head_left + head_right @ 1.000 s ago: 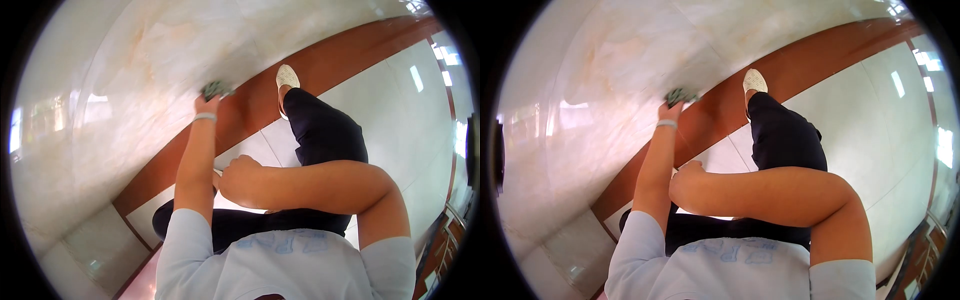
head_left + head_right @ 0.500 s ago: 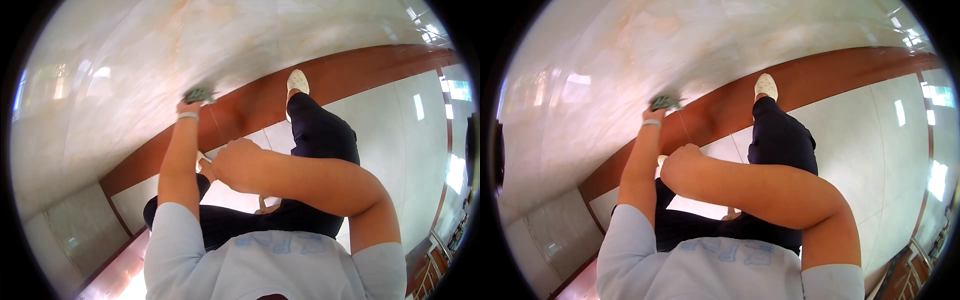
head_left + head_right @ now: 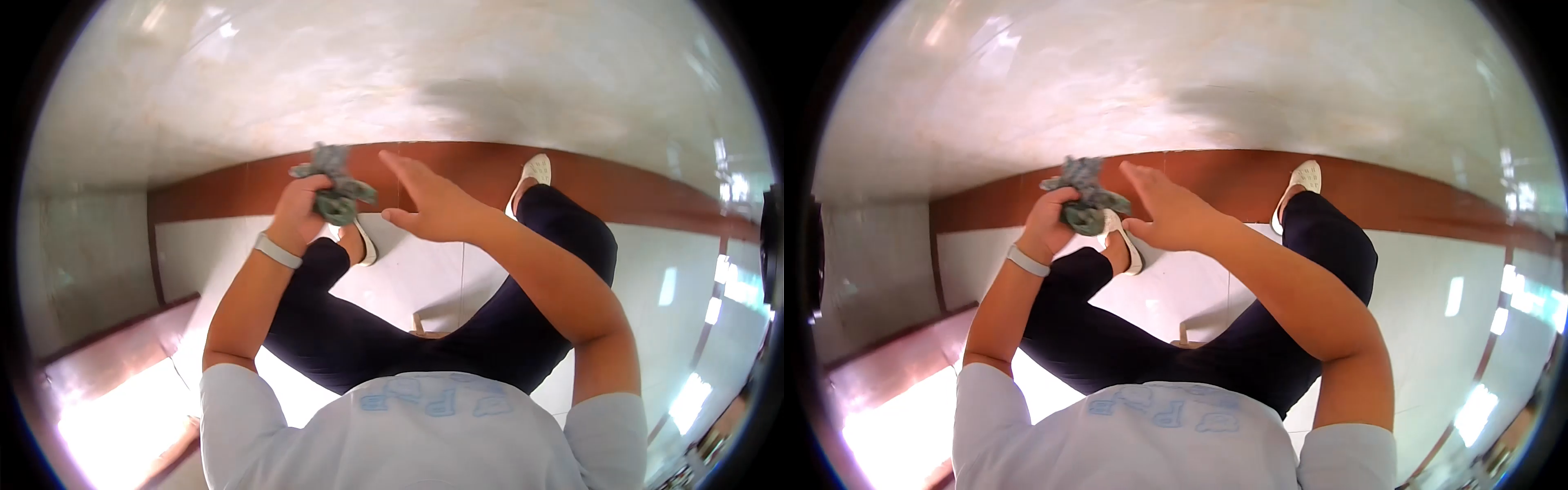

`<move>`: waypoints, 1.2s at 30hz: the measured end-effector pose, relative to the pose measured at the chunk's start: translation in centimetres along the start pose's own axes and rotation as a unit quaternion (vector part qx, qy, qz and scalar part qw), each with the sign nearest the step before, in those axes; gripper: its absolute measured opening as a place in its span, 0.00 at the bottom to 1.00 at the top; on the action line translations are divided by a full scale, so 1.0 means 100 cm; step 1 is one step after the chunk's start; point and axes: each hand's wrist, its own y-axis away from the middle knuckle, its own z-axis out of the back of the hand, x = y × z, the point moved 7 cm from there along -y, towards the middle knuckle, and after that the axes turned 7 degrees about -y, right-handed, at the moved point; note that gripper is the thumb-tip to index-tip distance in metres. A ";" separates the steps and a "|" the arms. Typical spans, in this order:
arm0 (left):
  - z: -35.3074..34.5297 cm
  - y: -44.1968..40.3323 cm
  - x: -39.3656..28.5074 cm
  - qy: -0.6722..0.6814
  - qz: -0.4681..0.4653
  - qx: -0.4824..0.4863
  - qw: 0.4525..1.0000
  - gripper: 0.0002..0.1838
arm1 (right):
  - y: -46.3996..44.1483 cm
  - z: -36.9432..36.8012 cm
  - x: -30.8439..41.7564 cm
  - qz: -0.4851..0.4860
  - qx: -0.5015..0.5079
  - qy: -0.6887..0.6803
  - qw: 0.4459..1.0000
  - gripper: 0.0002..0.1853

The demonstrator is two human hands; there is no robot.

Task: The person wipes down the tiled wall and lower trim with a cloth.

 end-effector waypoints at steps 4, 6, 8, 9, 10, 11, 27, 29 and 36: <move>-0.066 0.050 0.037 -0.022 0.058 0.142 0.988 0.13 | 0.005 -0.045 -0.003 -0.156 0.056 -0.244 0.956 0.41; -0.060 0.045 0.042 -0.016 0.083 0.159 0.984 0.12 | 0.005 -0.052 0.001 -0.229 0.030 -0.373 0.899 0.37; -0.062 0.056 0.038 -0.017 0.118 0.195 0.973 0.15 | 0.022 -0.071 -0.022 -0.325 -0.003 -0.488 0.810 0.33; -0.063 0.060 0.037 -0.019 0.136 0.214 0.967 0.17 | 0.027 -0.074 -0.016 -0.383 -0.034 -0.553 0.739 0.28; -0.061 0.057 0.032 -0.184 0.054 0.205 0.960 0.18 | 0.028 -0.079 -0.021 -0.374 -0.040 -0.597 0.708 0.28; -0.058 0.057 0.034 -0.343 -0.030 0.186 0.920 0.20 | 0.036 -0.091 -0.035 -0.365 -0.046 -0.639 0.676 0.27; -0.034 0.148 -0.014 -0.748 -0.351 0.166 0.538 0.23 | 0.040 -0.044 -0.351 -0.371 -0.474 -0.659 0.451 0.19; -0.023 0.145 -0.027 -0.741 -0.351 0.141 0.555 0.23 | 0.030 -0.033 -0.373 -0.345 -0.511 -0.653 0.441 0.22; 0.002 0.131 -0.046 -0.720 -0.340 0.123 0.592 0.21 | -0.032 -0.121 -0.403 -0.402 -0.528 -0.647 0.374 0.24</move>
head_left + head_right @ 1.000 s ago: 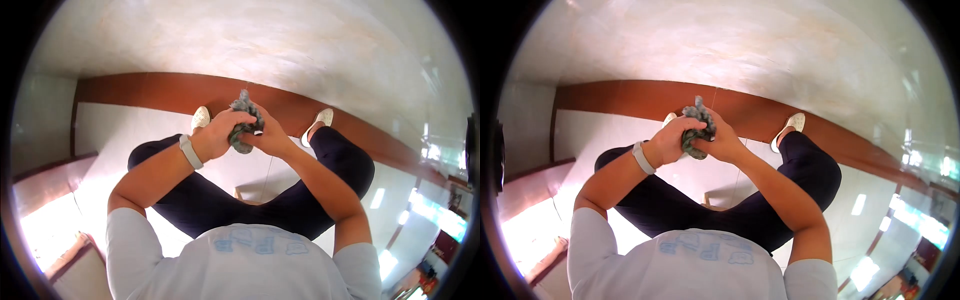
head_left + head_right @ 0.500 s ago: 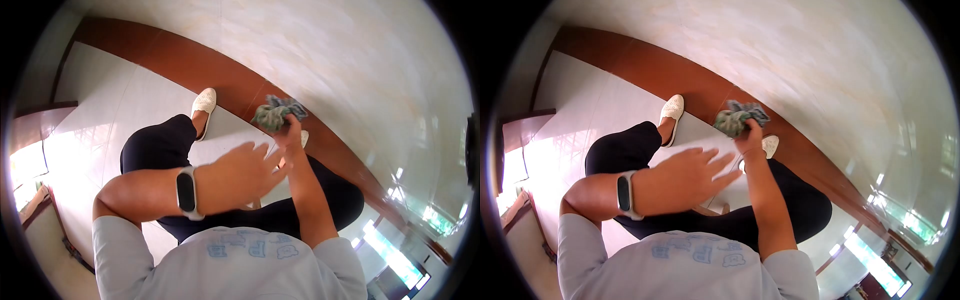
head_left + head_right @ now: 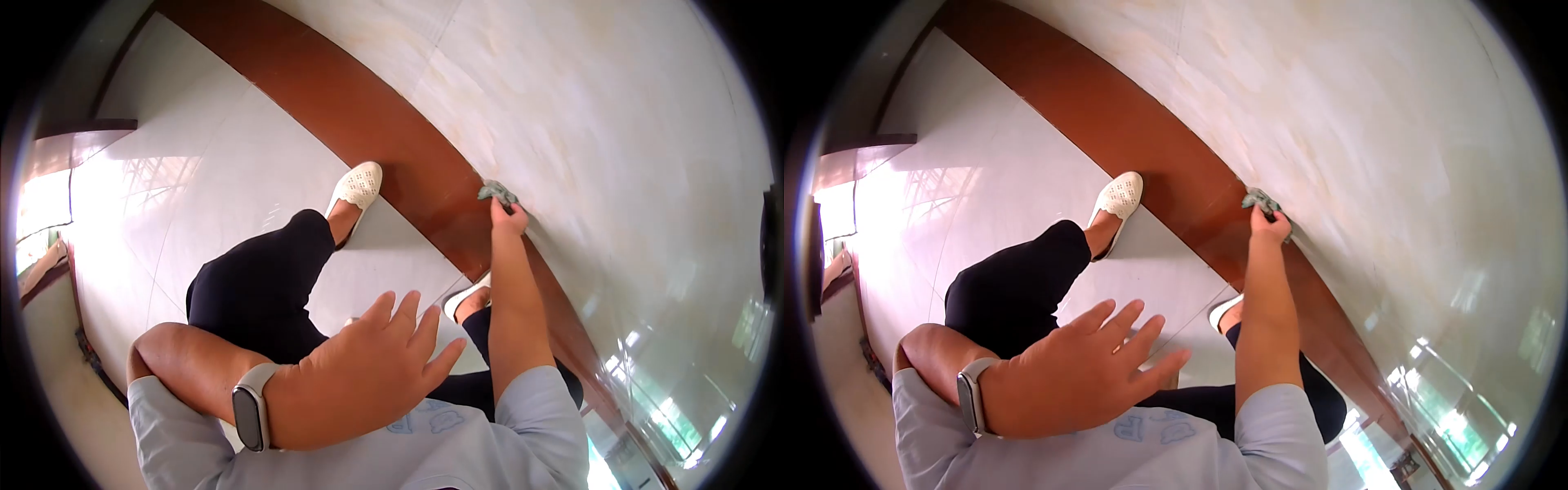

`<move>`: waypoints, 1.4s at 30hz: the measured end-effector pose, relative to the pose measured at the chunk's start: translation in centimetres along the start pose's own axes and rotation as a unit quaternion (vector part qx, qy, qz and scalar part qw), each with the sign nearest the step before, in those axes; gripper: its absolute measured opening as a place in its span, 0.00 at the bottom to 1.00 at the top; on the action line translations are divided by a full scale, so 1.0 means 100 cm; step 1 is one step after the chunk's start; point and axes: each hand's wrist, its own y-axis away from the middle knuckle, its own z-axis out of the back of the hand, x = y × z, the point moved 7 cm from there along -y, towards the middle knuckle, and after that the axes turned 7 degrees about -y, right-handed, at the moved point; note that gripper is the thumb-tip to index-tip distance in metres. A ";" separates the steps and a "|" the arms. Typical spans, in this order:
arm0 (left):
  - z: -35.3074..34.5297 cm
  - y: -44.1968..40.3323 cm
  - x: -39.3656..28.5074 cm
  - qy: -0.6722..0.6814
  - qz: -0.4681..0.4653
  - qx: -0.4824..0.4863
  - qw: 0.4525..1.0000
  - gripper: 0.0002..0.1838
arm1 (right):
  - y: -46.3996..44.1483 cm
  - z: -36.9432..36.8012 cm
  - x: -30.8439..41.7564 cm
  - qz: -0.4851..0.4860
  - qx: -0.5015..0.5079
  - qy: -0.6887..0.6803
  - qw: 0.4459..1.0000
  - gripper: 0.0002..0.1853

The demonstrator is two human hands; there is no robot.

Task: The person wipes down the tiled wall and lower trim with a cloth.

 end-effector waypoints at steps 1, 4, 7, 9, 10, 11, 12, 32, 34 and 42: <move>0.000 0.000 0.003 0.001 0.004 0.004 1.000 0.21 | -0.005 -0.002 -0.027 -0.014 -0.006 0.015 1.000 0.23; 0.000 0.001 0.010 0.001 0.018 0.012 1.000 0.21 | 0.014 -0.038 -0.137 -0.144 0.054 -0.072 0.985 0.24; 0.000 0.001 0.018 -0.008 0.037 0.011 0.999 0.21 | 0.060 -0.087 -0.241 -0.257 0.116 -0.089 0.955 0.23; -0.001 0.001 0.020 -0.015 0.050 0.004 0.999 0.22 | 0.083 -0.111 -0.284 -0.255 0.131 -0.031 0.958 0.20; 0.000 0.002 0.021 -0.020 0.055 0.001 0.998 0.21 | 0.093 -0.121 -0.296 -0.255 0.147 -0.009 0.956 0.19; 0.000 0.002 0.023 -0.024 0.059 -0.002 0.998 0.21 | 0.094 -0.125 -0.299 -0.233 0.149 0.021 0.961 0.18; 0.001 0.003 0.022 -0.028 0.062 -0.007 0.998 0.21 | 0.097 -0.128 -0.295 -0.210 0.152 0.050 0.965 0.18; -0.006 0.034 0.016 -0.034 0.047 -0.012 0.998 0.21 | 0.189 -0.149 -0.183 -0.471 0.095 -0.207 0.852 0.33; -0.003 0.032 0.017 -0.035 0.046 -0.003 0.998 0.21 | 0.160 -0.154 -0.221 -0.461 0.110 -0.116 0.873 0.30; 0.000 0.020 0.024 -0.026 0.056 0.008 0.998 0.21 | 0.025 -0.098 -0.233 -0.039 0.150 0.325 0.933 0.18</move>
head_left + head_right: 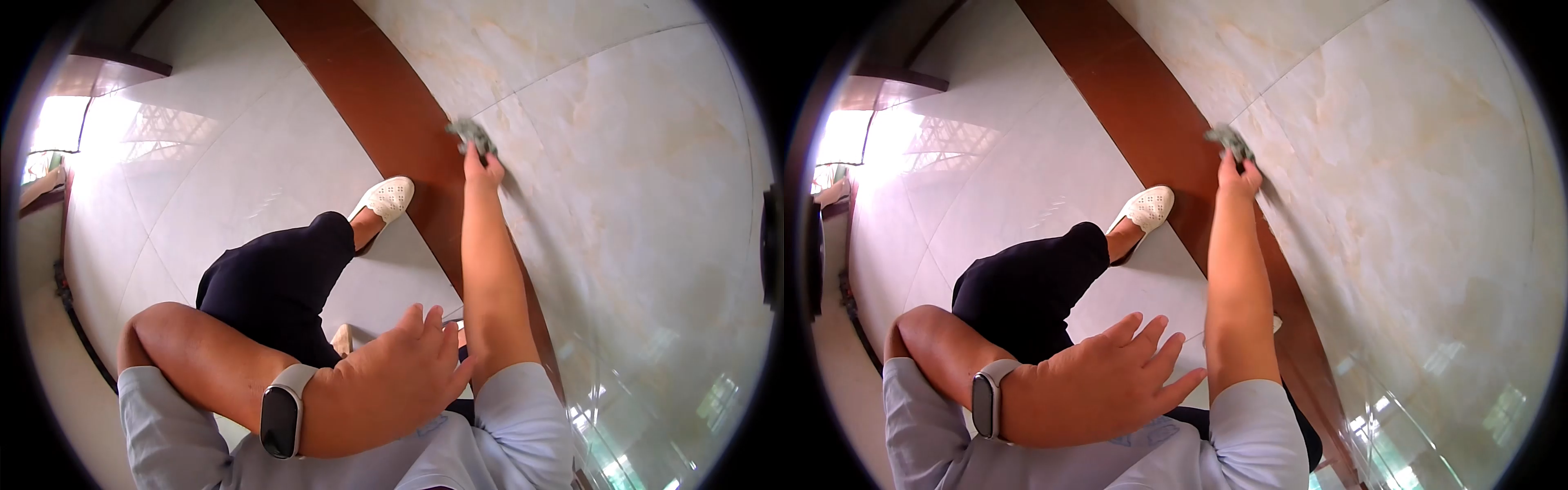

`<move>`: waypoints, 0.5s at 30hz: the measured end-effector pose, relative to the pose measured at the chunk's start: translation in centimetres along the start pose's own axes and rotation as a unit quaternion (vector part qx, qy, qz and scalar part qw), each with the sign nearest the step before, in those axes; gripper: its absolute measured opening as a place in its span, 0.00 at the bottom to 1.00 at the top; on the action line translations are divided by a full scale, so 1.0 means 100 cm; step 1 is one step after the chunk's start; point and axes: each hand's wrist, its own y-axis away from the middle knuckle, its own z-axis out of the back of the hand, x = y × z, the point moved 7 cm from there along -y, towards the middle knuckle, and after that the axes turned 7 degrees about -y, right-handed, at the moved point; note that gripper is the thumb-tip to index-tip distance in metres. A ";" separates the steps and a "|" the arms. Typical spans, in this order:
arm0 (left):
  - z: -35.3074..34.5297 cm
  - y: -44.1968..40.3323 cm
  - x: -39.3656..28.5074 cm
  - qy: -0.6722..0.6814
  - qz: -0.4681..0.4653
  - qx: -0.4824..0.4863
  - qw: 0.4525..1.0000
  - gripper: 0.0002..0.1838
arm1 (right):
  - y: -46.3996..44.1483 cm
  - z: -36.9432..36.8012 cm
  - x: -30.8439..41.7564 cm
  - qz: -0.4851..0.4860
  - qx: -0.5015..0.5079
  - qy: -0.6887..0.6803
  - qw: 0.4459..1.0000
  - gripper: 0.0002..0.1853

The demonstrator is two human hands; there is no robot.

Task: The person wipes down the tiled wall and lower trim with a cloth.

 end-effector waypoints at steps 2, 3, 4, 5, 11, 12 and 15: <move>-0.001 0.002 -0.001 -0.002 -0.008 0.002 1.000 0.21 | -0.027 0.077 0.026 0.031 -0.027 0.087 0.995 0.18; -0.001 0.005 -0.002 0.000 -0.013 -0.001 1.000 0.21 | -0.009 0.118 0.058 0.100 -0.020 0.225 0.969 0.18; 0.000 0.006 -0.002 -0.003 -0.014 -0.010 1.000 0.21 | 0.011 0.158 0.092 0.175 -0.027 0.369 0.912 0.19; 0.002 0.008 -0.002 -0.005 -0.014 -0.019 1.000 0.21 | 0.030 0.196 0.125 0.232 -0.041 0.477 0.847 0.20; -0.004 0.011 -0.012 -0.013 -0.031 -0.008 0.999 0.22 | 0.134 0.328 0.278 0.216 -0.252 0.652 0.682 0.24; -0.006 0.010 -0.015 -0.012 -0.031 0.011 0.999 0.22 | 0.141 0.330 0.289 0.192 -0.263 0.660 0.677 0.24; -0.012 0.003 -0.026 -0.035 -0.041 0.000 0.999 0.22 | 0.144 0.298 0.299 0.162 -0.222 0.703 0.656 0.26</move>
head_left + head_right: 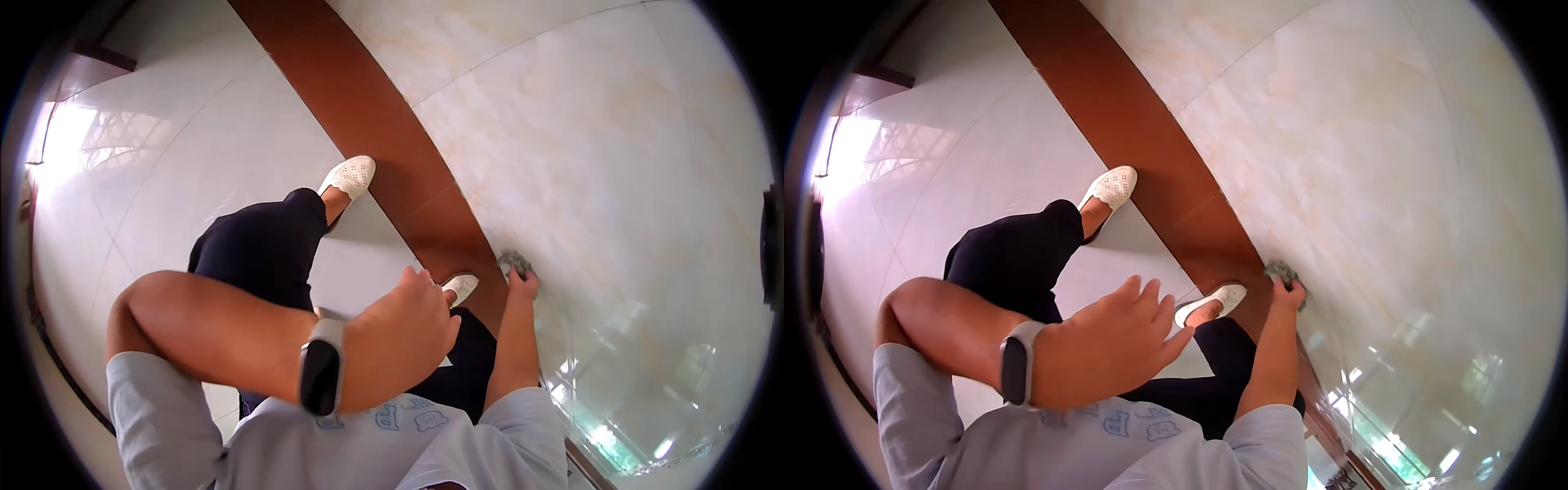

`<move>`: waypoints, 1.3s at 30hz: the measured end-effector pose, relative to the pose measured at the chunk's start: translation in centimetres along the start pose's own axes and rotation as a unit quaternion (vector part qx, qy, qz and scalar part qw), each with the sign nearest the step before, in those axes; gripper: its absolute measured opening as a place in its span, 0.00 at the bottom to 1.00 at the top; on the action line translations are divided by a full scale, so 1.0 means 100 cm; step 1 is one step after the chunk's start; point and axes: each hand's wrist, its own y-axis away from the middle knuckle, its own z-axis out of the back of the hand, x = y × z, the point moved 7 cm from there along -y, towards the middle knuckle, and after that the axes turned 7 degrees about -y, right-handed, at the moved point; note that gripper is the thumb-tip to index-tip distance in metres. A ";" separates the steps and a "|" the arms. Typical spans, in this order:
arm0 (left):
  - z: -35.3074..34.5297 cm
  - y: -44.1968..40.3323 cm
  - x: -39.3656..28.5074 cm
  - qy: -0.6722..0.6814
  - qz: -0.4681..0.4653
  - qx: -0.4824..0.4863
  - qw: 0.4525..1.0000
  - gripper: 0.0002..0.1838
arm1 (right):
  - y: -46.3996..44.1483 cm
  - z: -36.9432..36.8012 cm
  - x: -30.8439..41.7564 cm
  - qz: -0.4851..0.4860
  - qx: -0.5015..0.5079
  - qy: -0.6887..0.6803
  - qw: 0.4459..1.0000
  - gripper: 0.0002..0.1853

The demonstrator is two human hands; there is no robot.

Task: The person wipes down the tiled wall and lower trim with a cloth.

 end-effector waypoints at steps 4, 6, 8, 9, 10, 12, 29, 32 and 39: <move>-0.019 -0.022 -0.016 -0.051 0.019 -0.002 0.999 0.17 | 0.020 -0.031 0.115 0.166 0.106 -0.057 0.979 0.28; -0.027 -0.036 -0.022 -0.058 0.019 0.015 0.998 0.13 | 0.061 -0.045 0.199 0.160 0.193 -0.260 0.932 0.26; -0.027 -0.046 -0.023 -0.033 0.025 0.021 0.999 0.10 | 0.086 -0.047 0.266 -0.056 0.294 -0.615 0.730 0.25; -0.025 -0.050 -0.022 -0.043 0.025 0.016 0.999 0.10 | 0.114 -0.038 0.305 -0.232 0.308 -0.765 0.516 0.26; -0.024 -0.054 -0.023 -0.052 0.023 0.012 0.998 0.10 | 0.137 -0.024 0.343 -0.245 0.378 -0.780 0.435 0.27; -0.023 -0.057 -0.024 -0.043 0.022 -0.003 0.999 0.10 | 0.191 0.019 0.401 -0.260 0.452 -0.796 0.309 0.29; -0.015 -0.060 -0.013 -0.013 -0.014 0.072 0.997 0.08 | 0.094 0.008 0.108 0.235 0.014 -0.223 0.946 0.07; -0.031 -0.061 -0.019 -0.070 0.008 0.002 0.998 0.07 | 0.119 -0.003 0.036 -0.136 0.147 -0.276 0.940 0.08; -0.032 -0.060 -0.026 -0.007 -0.050 0.052 0.997 0.07 | 0.183 0.115 0.132 0.214 0.071 -0.298 0.928 0.13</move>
